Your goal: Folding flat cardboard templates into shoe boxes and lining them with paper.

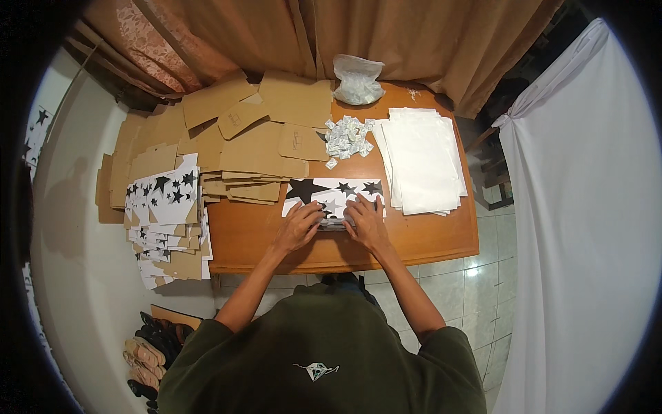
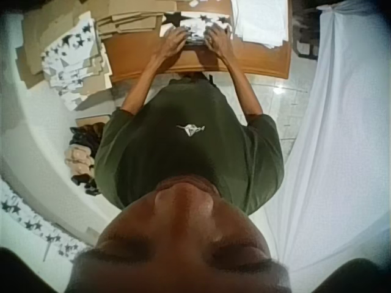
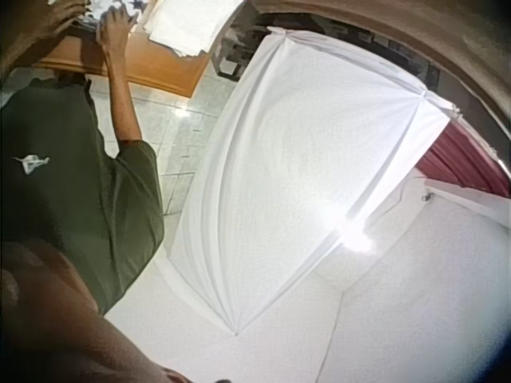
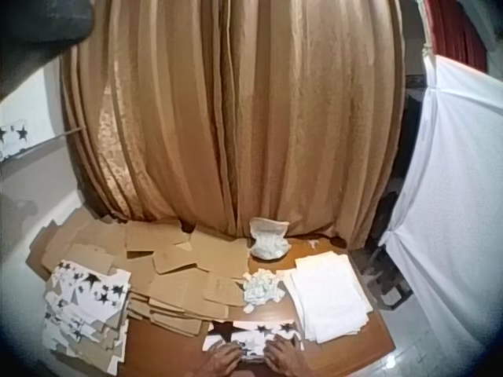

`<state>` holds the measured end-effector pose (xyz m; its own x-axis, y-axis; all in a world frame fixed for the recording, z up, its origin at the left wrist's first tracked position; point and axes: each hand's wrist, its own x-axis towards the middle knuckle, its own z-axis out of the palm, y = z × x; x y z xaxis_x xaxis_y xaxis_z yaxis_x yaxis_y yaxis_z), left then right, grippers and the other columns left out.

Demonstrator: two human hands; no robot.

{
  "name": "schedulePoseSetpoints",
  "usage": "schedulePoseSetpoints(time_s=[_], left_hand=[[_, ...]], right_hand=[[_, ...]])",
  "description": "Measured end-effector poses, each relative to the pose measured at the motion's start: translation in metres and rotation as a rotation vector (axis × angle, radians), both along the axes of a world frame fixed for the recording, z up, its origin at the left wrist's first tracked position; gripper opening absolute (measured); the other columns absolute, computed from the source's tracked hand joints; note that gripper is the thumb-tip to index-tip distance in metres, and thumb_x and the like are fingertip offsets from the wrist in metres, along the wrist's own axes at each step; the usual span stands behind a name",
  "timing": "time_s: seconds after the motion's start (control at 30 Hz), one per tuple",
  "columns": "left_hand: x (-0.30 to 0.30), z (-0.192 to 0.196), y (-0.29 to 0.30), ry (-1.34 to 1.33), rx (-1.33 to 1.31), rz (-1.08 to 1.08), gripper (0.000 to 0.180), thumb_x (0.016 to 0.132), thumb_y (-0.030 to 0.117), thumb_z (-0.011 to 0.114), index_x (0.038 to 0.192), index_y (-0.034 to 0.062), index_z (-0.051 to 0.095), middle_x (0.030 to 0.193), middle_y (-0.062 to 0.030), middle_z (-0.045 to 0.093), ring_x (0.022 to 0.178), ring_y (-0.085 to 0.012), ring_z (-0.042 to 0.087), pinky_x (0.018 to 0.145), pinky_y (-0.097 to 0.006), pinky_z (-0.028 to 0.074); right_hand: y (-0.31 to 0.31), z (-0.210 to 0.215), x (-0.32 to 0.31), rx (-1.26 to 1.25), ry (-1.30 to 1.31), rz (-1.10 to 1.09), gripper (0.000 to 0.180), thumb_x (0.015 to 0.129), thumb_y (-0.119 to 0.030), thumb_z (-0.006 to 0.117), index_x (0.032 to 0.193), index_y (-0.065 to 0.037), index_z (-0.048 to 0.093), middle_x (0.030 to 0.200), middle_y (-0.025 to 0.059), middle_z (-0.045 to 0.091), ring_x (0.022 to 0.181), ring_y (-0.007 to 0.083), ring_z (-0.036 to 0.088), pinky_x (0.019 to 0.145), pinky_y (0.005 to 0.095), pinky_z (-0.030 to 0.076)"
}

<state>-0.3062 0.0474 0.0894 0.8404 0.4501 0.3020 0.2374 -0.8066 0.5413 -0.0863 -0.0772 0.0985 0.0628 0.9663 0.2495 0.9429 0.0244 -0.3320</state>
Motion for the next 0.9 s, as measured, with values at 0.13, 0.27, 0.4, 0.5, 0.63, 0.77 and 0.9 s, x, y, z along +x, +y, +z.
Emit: schedulePoseSetpoints(time_s=[0.13,0.27,0.4,0.5,0.63,0.77,0.9], left_hand=[[0.000,-0.017,-0.004,0.030,0.039,0.021,0.032,0.085,0.002,0.071,0.116,0.0075,0.067,0.130,-0.0106,0.063,0.132,-0.0305,0.056,0.115,-0.055,0.038],[0.001,-0.029,-0.005,0.059,0.013,0.030,0.033,0.084,-0.002,0.066,0.116,0.0084,0.067,0.129,-0.0098,0.064,0.135,-0.0294,0.053,0.116,-0.055,0.034],[0.002,-0.031,-0.005,0.069,0.010,0.038,0.037,0.080,-0.006,0.065,0.114,0.0085,0.067,0.129,-0.0093,0.064,0.136,-0.0288,0.052,0.117,-0.054,0.033],[0.003,-0.031,-0.006,0.099,0.056,0.044,0.040,0.077,-0.007,0.066,0.114,0.0086,0.068,0.129,-0.0091,0.064,0.136,-0.0284,0.052,0.118,-0.054,0.032],[0.003,-0.038,-0.007,0.103,0.034,0.058,0.040,0.075,-0.008,0.067,0.112,0.0084,0.069,0.129,-0.0090,0.064,0.137,-0.0285,0.051,0.117,-0.054,0.032],[0.003,-0.045,-0.007,0.080,0.021,0.061,0.035,0.078,-0.006,0.068,0.110,0.0081,0.070,0.128,-0.0089,0.064,0.136,-0.0284,0.052,0.117,-0.055,0.033],[0.003,-0.048,-0.007,0.047,0.031,0.062,0.028,0.083,0.000,0.070,0.110,0.0082,0.070,0.128,-0.0086,0.064,0.135,-0.0281,0.052,0.117,-0.055,0.033]], right_hand=[[-0.002,-0.020,-0.002,0.002,-0.030,0.015,0.025,0.087,-0.022,0.075,0.107,-0.012,0.066,0.127,0.0053,0.066,0.133,0.0300,0.053,0.113,0.0602,0.032],[-0.002,-0.038,0.001,0.043,0.015,0.045,0.024,0.086,-0.020,0.074,0.106,-0.012,0.065,0.125,0.0065,0.066,0.129,0.0301,0.056,0.110,0.0543,0.037],[-0.002,-0.041,0.002,0.090,-0.013,0.079,0.022,0.086,-0.016,0.073,0.106,-0.010,0.066,0.123,0.0072,0.066,0.126,0.0301,0.057,0.107,0.0488,0.042],[-0.003,-0.047,0.002,0.097,-0.016,0.071,0.022,0.085,-0.016,0.072,0.106,-0.009,0.066,0.123,0.0068,0.065,0.126,0.0304,0.057,0.106,0.0491,0.042],[-0.003,-0.047,0.004,0.086,-0.013,0.089,0.024,0.085,-0.017,0.072,0.106,-0.009,0.066,0.124,0.0068,0.065,0.127,0.0305,0.056,0.106,0.0496,0.042],[-0.002,-0.052,0.005,0.063,0.038,0.093,0.026,0.084,-0.020,0.075,0.106,-0.009,0.066,0.125,0.0068,0.065,0.127,0.0305,0.055,0.109,0.0510,0.040],[-0.004,-0.054,0.002,0.086,0.001,0.091,0.028,0.083,-0.021,0.077,0.106,-0.010,0.065,0.126,0.0066,0.064,0.128,0.0302,0.054,0.112,0.0522,0.038]])
